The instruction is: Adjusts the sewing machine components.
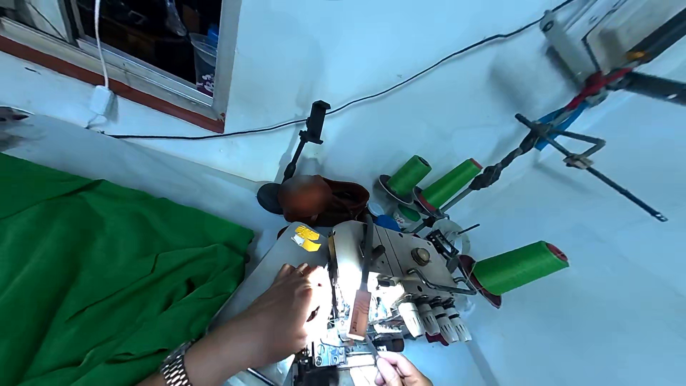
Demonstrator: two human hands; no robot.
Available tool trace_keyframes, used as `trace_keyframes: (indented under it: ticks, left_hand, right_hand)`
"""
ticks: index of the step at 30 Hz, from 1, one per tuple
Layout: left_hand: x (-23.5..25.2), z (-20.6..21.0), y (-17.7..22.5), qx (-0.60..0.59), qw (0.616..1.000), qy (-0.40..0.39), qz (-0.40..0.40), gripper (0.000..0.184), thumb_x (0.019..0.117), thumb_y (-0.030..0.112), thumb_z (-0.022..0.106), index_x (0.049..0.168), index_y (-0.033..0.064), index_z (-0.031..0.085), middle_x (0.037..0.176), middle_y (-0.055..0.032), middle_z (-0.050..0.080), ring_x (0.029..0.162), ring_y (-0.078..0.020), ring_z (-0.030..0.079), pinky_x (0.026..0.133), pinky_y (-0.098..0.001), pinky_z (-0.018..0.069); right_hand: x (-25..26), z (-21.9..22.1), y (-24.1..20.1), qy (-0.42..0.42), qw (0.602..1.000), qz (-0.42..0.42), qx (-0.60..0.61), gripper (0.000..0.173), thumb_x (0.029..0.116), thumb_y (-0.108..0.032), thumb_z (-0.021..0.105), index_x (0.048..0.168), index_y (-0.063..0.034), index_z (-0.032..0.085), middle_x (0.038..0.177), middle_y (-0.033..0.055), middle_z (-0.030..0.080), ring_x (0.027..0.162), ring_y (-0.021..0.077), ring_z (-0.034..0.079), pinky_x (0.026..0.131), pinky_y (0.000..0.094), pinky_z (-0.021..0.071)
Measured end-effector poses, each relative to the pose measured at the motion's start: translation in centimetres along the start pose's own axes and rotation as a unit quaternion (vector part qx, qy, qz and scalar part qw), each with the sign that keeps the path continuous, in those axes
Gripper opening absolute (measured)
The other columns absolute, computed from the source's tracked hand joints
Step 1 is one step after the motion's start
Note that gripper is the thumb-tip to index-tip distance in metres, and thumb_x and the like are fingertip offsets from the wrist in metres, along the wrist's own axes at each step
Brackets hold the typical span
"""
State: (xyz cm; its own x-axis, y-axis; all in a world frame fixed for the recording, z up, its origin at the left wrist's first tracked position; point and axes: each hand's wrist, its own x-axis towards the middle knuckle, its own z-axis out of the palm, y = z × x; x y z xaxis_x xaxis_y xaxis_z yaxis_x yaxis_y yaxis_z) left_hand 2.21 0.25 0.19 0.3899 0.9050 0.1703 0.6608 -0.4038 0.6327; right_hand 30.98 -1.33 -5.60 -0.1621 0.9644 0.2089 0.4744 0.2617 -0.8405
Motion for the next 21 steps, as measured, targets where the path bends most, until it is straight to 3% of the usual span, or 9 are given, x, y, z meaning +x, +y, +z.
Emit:
trace_keyframes:
  ticks: [8, 14, 21]
  left_hand:
    - [0.0, 0.4, -0.1, -0.017, 1.000, 0.024, 0.005, 0.025, 0.0996, 0.023, 0.056, 0.105, 0.0034, 0.071, 0.121, -0.0124, 0.063, 0.119, -0.0272, 0.055, 0.104, -0.0498, 0.0359]
    - [-0.1, 0.3, -0.1, -0.008, 1.000, 0.020, 0.012, 0.025, 0.0994, 0.022, 0.056, 0.100, 0.0010, 0.069, 0.119, -0.0140, 0.064, 0.118, -0.0300, 0.056, 0.101, -0.0521, 0.0372]
    - [0.0, 0.2, 0.0, -0.010, 1.000, 0.006, 0.002, 0.024, 0.1000, 0.023, 0.056, 0.103, 0.0021, 0.069, 0.121, -0.0127, 0.063, 0.119, -0.0283, 0.055, 0.101, -0.0510, 0.0362]
  right_hand:
    - [1.4, 2.2, -0.7, -0.046, 0.997, -0.029, 0.052, 0.014, 0.0953, 0.003, 0.057, 0.098, 0.0050, 0.071, 0.075, -0.0029, 0.070, 0.062, -0.0037, 0.061, 0.060, 0.0142, 0.0525]
    - [2.2, 3.1, -1.2, -0.072, 0.996, -0.042, 0.045, 0.017, 0.0975, 0.001, 0.053, 0.096, 0.0044, 0.070, 0.068, -0.0059, 0.065, 0.057, -0.0059, 0.055, 0.056, 0.0122, 0.0472]
    - [2.4, 3.2, -1.6, -0.065, 0.996, -0.038, 0.045, 0.017, 0.0965, 0.001, 0.055, 0.096, 0.0041, 0.072, 0.067, -0.0058, 0.065, 0.055, -0.0056, 0.054, 0.054, 0.0125, 0.0465]
